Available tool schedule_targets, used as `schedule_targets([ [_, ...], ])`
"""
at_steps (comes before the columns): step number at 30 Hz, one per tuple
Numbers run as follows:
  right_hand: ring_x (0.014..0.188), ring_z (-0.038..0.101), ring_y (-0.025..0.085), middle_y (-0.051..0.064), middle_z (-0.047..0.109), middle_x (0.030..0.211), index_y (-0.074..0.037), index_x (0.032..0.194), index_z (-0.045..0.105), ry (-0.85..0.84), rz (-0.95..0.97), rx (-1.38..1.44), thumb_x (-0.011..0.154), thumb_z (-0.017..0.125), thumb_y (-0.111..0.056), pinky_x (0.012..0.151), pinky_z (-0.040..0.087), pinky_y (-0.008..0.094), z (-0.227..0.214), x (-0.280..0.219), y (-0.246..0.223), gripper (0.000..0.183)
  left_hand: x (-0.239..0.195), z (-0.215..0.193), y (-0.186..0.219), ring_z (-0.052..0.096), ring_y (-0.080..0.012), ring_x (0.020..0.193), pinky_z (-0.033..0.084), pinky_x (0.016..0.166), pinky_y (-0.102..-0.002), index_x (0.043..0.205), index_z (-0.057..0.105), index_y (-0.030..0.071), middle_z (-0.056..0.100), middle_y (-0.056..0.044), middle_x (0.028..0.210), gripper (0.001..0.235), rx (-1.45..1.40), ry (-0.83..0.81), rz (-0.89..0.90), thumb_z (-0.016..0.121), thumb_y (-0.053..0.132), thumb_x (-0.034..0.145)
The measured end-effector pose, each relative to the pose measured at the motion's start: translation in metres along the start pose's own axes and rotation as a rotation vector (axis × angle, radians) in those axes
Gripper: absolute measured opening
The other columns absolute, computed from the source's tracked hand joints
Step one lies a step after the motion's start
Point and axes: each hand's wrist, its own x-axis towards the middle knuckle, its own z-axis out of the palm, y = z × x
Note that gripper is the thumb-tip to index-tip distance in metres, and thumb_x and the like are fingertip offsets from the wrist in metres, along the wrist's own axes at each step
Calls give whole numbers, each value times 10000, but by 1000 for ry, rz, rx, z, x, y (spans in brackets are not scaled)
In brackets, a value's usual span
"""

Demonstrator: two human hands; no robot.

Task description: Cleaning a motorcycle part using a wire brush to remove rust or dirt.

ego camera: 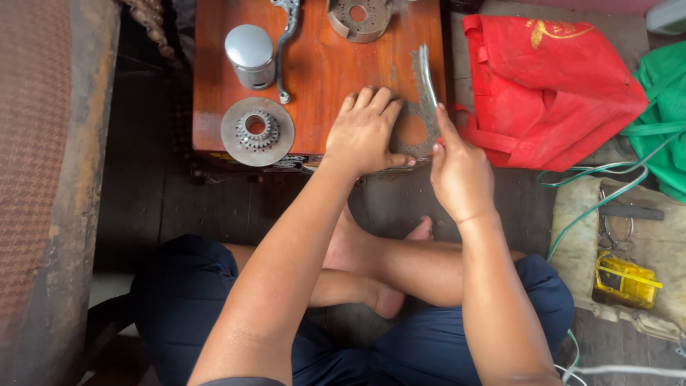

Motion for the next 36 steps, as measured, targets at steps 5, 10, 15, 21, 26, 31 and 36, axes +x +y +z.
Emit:
schedule_targets([
  [5,903,695,523,311,721,939,-199,1575,461,-77,90,-49,976,529,-82,779,564,620,-22,-35,-18,614,-2,-12,3,329,-286,1384,211,1206,-549,1440,534,111,456,-48,1374,941,-5,5,5,822,654,727],
  [10,942,692,521,309,729,964,-264,1558,473,-138,151,-47,977,522,-141,834,554,621,-21,-13,-11,596,-3,-12,6,346,-289,1373,215,1205,-581,1439,543,111,469,-46,1361,941,0,-11,16,828,647,721],
  [15,936,705,496,272,731,1006,-255,1578,442,-133,96,-10,1004,477,-146,801,573,583,-21,13,-6,585,-4,-12,9,368,-292,1382,232,1222,-585,1450,519,88,473,-53,1377,963,14,15,6,831,634,721],
  [21,958,694,526,325,719,976,-235,1584,420,-217,202,-34,983,487,-132,832,564,609,-43,-38,-20,613,-2,-7,6,385,-288,1375,253,1210,-590,1425,549,92,494,-48,1372,966,-3,37,12,830,660,697],
  [26,960,687,526,325,711,969,-222,1564,438,-172,146,23,989,483,-136,819,563,616,-31,-8,-4,583,-1,-7,10,383,-292,1366,242,1207,-588,1424,555,85,496,-54,1367,953,9,35,11,829,649,707],
  [31,955,697,508,304,720,993,-244,1588,412,-174,100,27,1012,461,-147,809,574,599,-32,-2,1,586,-1,-4,9,383,-291,1365,243,1211,-582,1428,553,92,492,-49,1362,959,18,46,3,832,648,698],
  [36,946,705,511,300,720,973,-289,1610,364,-265,164,-60,1002,469,-145,807,584,616,-44,-41,-11,633,-1,-4,9,383,-293,1370,229,1216,-584,1425,565,90,499,-54,1367,959,9,33,-10,829,665,704],
])
